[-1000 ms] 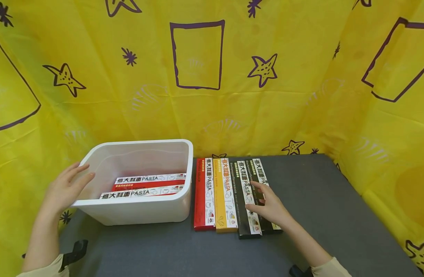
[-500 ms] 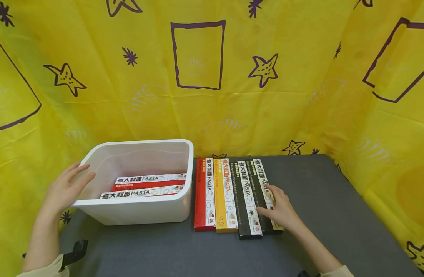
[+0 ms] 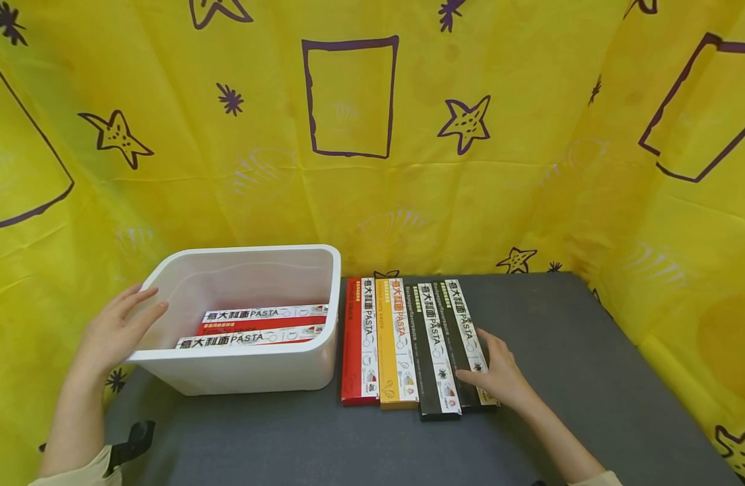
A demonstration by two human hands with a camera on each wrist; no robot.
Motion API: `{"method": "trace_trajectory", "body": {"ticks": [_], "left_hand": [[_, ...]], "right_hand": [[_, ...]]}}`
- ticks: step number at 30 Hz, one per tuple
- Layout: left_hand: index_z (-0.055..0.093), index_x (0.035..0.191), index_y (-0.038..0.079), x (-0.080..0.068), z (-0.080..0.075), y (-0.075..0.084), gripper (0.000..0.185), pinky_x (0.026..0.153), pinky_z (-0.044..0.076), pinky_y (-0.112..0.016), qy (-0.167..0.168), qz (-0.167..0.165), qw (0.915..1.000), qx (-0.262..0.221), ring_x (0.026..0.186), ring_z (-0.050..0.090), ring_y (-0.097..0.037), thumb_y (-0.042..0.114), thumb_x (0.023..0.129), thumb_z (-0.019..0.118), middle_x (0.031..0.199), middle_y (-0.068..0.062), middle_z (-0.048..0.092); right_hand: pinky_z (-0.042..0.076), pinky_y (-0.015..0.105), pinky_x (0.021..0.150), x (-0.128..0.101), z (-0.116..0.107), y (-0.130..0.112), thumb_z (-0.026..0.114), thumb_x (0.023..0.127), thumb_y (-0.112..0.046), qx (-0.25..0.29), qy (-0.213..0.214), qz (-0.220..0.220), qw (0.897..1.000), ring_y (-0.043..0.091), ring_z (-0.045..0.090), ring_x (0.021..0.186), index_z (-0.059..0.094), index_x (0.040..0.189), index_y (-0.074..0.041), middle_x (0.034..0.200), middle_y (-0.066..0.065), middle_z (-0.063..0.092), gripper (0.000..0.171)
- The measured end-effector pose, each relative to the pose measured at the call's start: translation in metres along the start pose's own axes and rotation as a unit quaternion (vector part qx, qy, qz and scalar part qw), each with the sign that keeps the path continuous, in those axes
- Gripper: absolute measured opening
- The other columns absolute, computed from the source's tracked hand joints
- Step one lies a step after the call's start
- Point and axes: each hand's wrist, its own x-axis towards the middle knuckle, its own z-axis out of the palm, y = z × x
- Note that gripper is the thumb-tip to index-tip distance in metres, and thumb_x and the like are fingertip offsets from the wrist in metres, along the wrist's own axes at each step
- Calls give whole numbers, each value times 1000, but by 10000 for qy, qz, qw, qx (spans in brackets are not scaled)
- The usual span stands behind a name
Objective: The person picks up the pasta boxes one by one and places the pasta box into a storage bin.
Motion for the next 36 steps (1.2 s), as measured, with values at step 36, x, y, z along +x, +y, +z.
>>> {"method": "trace_trajectory", "body": {"ticks": [36], "left_hand": [[38,147,0,-1,-1,2,68,98,18,-77,42,25,10000,1,136,18,-57,48,100,45,156,-29,19]], "right_hand": [[42,59,92,7,6,-2,74,77,-25,-523,-324,191,9979,54,39,122,14,142,23,139,46,29,101]]}}
